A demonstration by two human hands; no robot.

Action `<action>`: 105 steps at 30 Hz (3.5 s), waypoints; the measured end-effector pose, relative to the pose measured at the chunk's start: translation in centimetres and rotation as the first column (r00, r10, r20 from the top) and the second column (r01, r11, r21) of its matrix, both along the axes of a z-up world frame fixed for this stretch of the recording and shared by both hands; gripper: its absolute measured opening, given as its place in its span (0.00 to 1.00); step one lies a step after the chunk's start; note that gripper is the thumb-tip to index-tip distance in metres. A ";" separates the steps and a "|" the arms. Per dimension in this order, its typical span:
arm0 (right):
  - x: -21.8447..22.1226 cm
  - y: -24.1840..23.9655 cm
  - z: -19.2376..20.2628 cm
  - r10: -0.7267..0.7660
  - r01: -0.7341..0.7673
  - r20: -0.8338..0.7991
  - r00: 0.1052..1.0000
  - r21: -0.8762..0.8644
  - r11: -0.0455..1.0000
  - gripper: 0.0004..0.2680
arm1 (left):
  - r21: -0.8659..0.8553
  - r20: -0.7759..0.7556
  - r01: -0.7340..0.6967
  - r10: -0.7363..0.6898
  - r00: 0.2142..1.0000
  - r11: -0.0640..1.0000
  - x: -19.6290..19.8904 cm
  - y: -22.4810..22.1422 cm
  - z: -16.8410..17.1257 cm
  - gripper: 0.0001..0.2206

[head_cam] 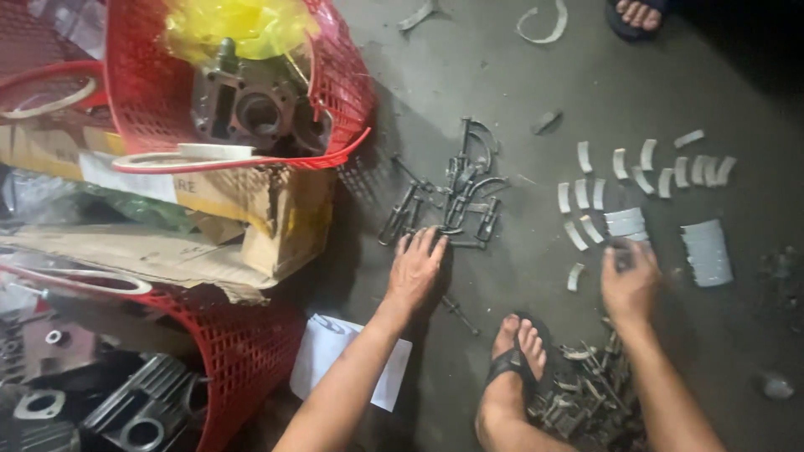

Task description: Sorting and inspecting motorcycle engine rocker arms and bolts on the workshop floor.

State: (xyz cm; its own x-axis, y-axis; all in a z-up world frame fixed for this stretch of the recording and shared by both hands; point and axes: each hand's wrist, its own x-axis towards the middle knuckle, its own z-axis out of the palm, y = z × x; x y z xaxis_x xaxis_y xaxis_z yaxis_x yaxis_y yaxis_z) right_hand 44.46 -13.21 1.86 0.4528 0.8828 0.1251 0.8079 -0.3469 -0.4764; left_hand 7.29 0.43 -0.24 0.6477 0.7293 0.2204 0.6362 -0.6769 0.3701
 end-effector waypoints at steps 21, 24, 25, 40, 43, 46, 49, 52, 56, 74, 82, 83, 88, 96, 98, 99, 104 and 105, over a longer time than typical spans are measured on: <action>9.9 -9.3 -2.9 -0.161 0.173 0.174 0.972 -0.058 0.983 0.08 | -0.969 0.245 0.019 0.944 0.223 0.247 -3.2 -6.1 2.5 0.17; 12.0 -8.6 -3.2 -0.116 0.121 0.110 0.987 -0.046 0.992 0.09 | -0.893 0.231 -0.272 0.882 0.410 0.360 -3.1 -5.7 2.8 0.15; 12.5 -8.5 -3.3 -0.062 0.069 0.128 0.990 -0.050 0.996 0.10 | -0.871 0.246 -0.309 0.883 0.400 0.383 -3.1 -5.6 2.2 0.15; 2.3 8.4 2.6 0.228 -0.229 -0.019 0.973 -0.062 0.971 0.19 | -0.046 0.195 -0.518 0.516 0.834 0.854 -1.1 10.4 -13.6 0.18; -0.5 16.7 1.9 0.307 -0.323 -0.130 0.943 -0.127 0.938 0.27 | -0.501 0.194 -0.378 0.526 0.828 0.779 3.8 13.0 -8.3 0.22; -2.0 23.1 -1.2 0.322 -0.353 -0.165 0.932 -0.218 0.910 0.34 | -0.545 0.194 -0.240 0.399 0.896 0.803 5.9 12.4 -6.5 0.21; -3.8 25.4 -4.3 0.305 -0.355 -0.197 0.932 -0.318 0.879 0.37 | -0.549 0.193 -0.096 0.237 0.952 0.830 6.0 10.8 -2.5 0.18; -6.8 23.5 -4.6 0.367 -0.402 -0.165 0.916 -0.403 0.822 0.31 | -0.538 0.271 0.065 0.100 0.957 0.840 4.4 10.0 -2.1 0.14; -10.7 17.5 -0.7 0.442 -0.421 -0.105 0.891 -0.558 0.716 0.20 | -0.271 0.381 -0.139 0.238 0.893 0.953 1.2 7.8 -2.4 0.13; -8.5 24.6 -3.2 0.512 -0.490 -0.056 0.857 -0.395 0.777 0.31 | -0.526 0.258 -0.284 0.468 0.845 0.802 -0.1 2.3 -3.4 0.14; -11.1 22.0 -1.4 0.561 -0.492 0.119 0.819 -0.355 0.795 0.20 | -0.508 0.296 -0.252 0.441 0.847 0.824 -4.1 3.6 -3.2 0.16; -11.6 23.2 -0.6 0.579 -0.549 0.130 0.805 -0.204 0.810 0.22 | -0.553 0.231 -0.414 0.610 0.758 0.723 -5.0 3.8 -3.2 0.16; -14.9 32.4 3.0 0.622 -0.559 0.051 0.781 -0.387 0.733 0.29 | -0.328 -0.036 -0.617 0.643 0.765 0.716 -10.8 1.8 -12.7 0.14; -16.0 40.4 -0.7 0.632 -0.465 0.041 0.774 -0.641 0.611 0.34 | -0.574 0.027 -0.504 0.631 0.776 0.645 -11.7 1.3 -11.3 0.22; -14.5 40.8 -4.8 0.625 -0.494 -0.004 0.781 -0.617 0.613 0.31 | -0.497 0.041 -0.454 0.543 0.839 0.740 -11.4 2.5 -7.3 0.19; -14.2 40.2 -6.0 0.627 -0.496 -0.004 0.779 -0.616 0.612 0.31 | -0.496 0.041 -0.457 0.545 0.837 0.739 -11.5 2.9 -6.0 0.19; -15.4 32.2 -2.5 0.616 -0.610 -0.056 0.786 -0.232 0.758 0.16 | -0.368 0.146 -0.412 0.490 0.859 0.833 -11.1 3.5 -3.3 0.14; -15.3 30.4 -2.3 0.613 -0.606 -0.053 0.789 -0.233 0.760 0.16 | -0.369 0.150 -0.408 0.486 0.861 0.835 -10.8 3.1 -3.8 0.14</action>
State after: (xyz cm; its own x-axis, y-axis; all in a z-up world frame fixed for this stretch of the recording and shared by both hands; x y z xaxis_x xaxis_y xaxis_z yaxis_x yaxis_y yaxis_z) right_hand 29.14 17.19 -0.40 -0.1909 0.9756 -0.1085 0.8965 0.1282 -0.4241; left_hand -3.47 3.51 -4.05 0.1931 0.9807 0.0300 0.7111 -0.1609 0.6845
